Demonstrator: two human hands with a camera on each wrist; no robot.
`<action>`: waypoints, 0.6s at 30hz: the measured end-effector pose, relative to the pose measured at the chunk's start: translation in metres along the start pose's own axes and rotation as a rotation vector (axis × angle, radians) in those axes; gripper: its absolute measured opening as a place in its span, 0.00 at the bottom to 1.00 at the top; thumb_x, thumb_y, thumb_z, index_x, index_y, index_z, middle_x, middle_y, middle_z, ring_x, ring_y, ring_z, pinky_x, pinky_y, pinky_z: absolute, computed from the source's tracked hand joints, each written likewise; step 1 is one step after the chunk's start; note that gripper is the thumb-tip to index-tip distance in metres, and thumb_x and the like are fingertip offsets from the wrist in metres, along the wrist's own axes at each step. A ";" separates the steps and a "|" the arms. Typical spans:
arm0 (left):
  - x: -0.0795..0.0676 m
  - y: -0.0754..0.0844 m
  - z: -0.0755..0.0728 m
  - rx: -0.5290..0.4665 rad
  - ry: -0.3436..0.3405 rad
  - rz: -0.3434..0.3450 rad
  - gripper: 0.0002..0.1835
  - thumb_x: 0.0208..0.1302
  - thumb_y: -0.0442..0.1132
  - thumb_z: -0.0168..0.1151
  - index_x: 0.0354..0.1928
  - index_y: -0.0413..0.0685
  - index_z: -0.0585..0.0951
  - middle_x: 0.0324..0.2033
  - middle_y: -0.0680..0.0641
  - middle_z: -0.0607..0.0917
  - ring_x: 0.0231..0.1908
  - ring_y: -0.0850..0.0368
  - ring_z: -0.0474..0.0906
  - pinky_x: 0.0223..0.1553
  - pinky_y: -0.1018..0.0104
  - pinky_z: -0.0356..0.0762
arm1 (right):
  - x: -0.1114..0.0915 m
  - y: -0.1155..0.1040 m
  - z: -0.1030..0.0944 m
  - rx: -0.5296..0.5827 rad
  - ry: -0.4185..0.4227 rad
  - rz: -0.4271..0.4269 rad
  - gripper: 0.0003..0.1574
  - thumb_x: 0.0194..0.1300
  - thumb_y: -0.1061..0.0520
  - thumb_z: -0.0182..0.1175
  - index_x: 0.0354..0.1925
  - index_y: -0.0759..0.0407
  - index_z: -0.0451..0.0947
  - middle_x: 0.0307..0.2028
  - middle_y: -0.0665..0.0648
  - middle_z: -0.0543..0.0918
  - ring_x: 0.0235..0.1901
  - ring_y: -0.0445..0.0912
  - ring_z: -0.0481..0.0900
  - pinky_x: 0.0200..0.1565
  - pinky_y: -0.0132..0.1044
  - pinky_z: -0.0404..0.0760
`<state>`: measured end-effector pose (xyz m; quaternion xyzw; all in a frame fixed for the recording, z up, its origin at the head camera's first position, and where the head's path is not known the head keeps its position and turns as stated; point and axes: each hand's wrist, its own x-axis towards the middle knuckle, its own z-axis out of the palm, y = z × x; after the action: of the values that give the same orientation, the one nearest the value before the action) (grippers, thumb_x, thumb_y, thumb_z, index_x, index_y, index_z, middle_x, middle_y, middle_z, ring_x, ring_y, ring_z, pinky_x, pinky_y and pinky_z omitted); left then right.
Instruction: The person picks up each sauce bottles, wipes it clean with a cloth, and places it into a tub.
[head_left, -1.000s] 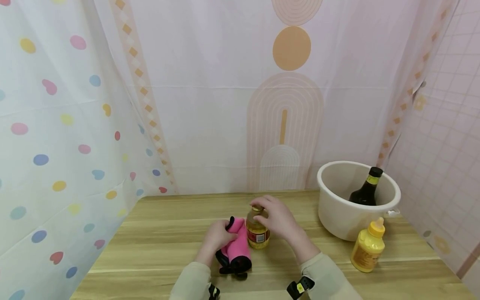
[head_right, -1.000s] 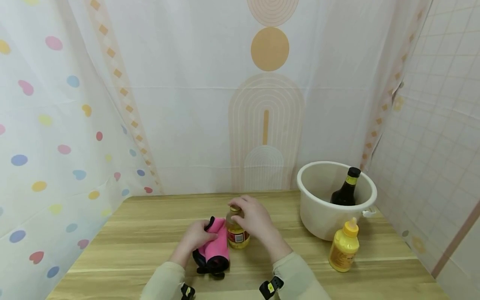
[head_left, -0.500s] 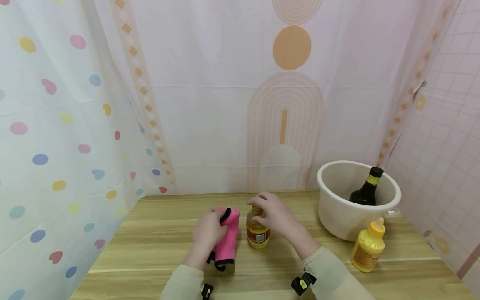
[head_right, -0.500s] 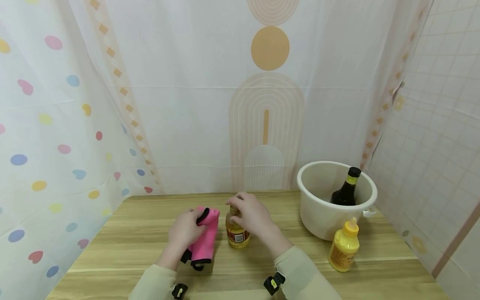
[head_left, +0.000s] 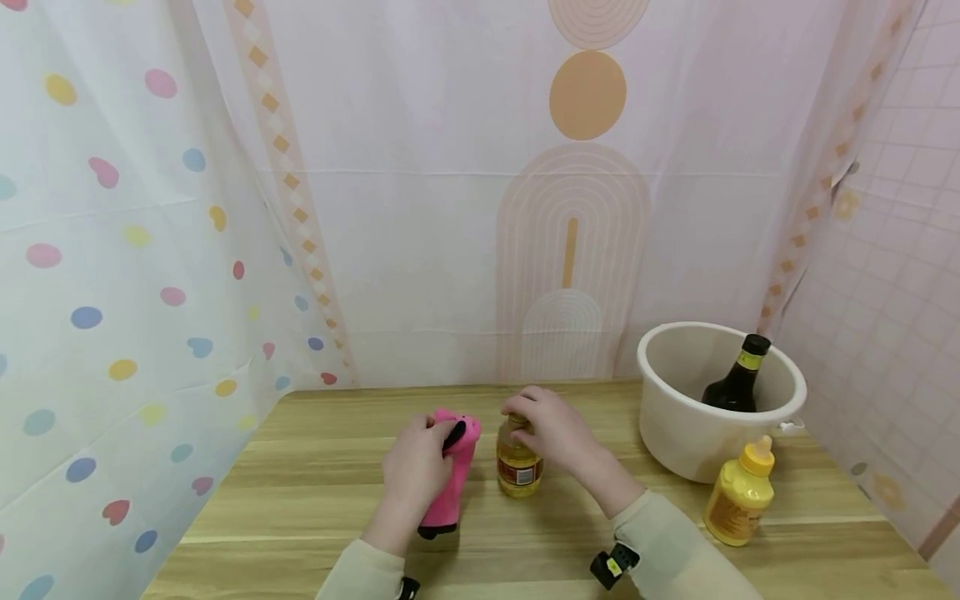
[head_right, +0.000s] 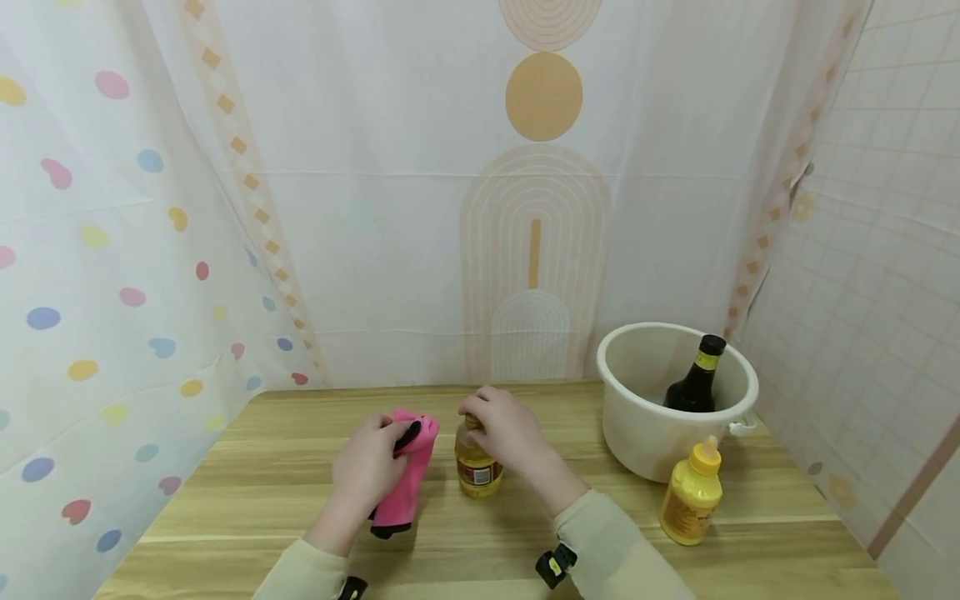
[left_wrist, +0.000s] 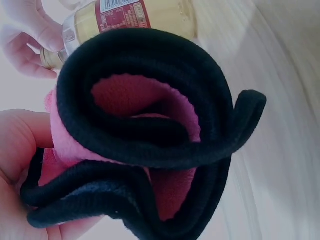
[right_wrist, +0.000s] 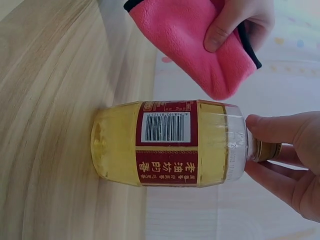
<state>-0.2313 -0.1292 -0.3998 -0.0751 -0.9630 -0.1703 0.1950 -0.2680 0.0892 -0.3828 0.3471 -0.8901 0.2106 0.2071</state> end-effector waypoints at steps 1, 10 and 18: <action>-0.001 0.000 0.000 0.004 0.005 0.004 0.21 0.51 0.29 0.70 0.49 0.53 0.87 0.43 0.41 0.81 0.42 0.44 0.79 0.29 0.48 0.79 | -0.001 0.001 -0.001 0.009 0.001 -0.003 0.20 0.55 0.61 0.75 0.47 0.56 0.82 0.45 0.55 0.81 0.44 0.50 0.81 0.46 0.43 0.81; -0.005 0.005 0.005 0.012 0.080 0.099 0.22 0.49 0.28 0.72 0.49 0.52 0.87 0.43 0.40 0.82 0.40 0.42 0.79 0.26 0.49 0.80 | -0.011 0.013 -0.036 0.021 0.116 -0.042 0.22 0.49 0.65 0.77 0.44 0.61 0.83 0.41 0.57 0.84 0.41 0.51 0.82 0.43 0.43 0.82; -0.008 0.018 0.012 0.015 0.192 0.233 0.19 0.47 0.33 0.78 0.45 0.51 0.88 0.40 0.40 0.83 0.37 0.42 0.80 0.20 0.51 0.79 | -0.011 0.022 -0.109 0.012 0.178 0.025 0.20 0.52 0.65 0.75 0.45 0.62 0.83 0.42 0.58 0.84 0.41 0.52 0.82 0.42 0.44 0.83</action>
<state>-0.2241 -0.1090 -0.4084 -0.1684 -0.9259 -0.1457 0.3052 -0.2519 0.1661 -0.3039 0.3174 -0.8711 0.2485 0.2805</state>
